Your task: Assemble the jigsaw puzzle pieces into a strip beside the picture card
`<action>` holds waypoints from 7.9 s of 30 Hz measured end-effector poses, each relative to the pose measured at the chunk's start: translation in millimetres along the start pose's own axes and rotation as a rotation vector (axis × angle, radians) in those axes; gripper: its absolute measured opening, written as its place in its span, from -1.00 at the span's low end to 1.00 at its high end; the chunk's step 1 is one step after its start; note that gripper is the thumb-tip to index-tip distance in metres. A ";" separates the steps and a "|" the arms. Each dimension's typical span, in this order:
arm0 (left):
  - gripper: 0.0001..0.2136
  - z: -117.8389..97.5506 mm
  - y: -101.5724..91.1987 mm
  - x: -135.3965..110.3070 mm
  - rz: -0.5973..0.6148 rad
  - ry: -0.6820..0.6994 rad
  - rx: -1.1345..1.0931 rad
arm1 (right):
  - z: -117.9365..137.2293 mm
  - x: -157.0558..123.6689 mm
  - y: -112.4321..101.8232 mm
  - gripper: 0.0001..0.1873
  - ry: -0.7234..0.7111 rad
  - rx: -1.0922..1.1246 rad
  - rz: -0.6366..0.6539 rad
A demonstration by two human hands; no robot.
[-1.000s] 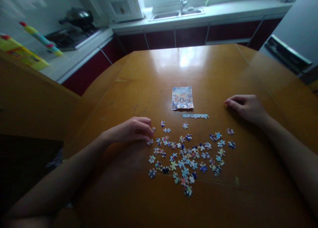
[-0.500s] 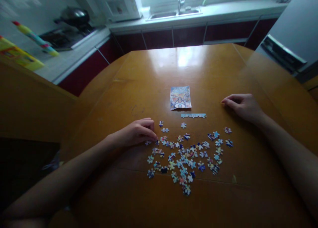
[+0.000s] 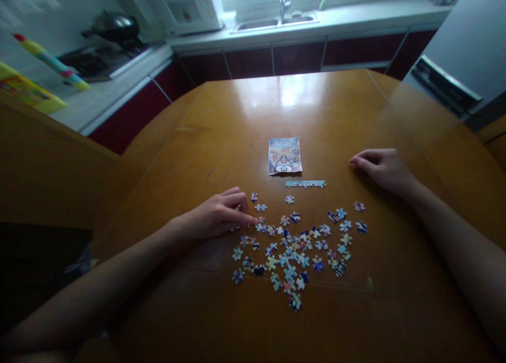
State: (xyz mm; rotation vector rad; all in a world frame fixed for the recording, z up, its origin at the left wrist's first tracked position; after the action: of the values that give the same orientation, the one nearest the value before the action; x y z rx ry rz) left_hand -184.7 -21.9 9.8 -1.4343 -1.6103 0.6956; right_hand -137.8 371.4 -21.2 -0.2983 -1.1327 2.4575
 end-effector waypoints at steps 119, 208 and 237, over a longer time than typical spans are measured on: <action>-0.89 -57.1 25.0 15.3 0.183 0.192 -0.062 | 2.0 0.7 -1.1 -0.64 -0.018 0.054 -0.020; -0.82 -53.8 21.7 34.1 0.041 0.125 0.129 | 139.3 -144.3 54.2 -0.66 -0.862 -0.031 0.744; -0.98 -52.6 1.8 27.2 -0.476 -0.206 0.106 | 89.0 -74.6 -7.6 -0.80 -0.554 0.181 0.460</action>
State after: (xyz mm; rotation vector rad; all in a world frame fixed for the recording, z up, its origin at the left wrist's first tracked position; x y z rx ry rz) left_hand -138.0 -1.8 40.0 -0.8733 -1.9491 0.6483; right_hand -101.2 281.9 43.6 0.2227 -1.1245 3.1500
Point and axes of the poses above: each hand's wrist, its own x-axis towards the middle knuckle, its own y-axis out of the palm, z = x × y, the point moved 7 cm from there along x, towards the middle knuckle, and after that the axes turned 10 degrees about y, right-handed, at the moved point
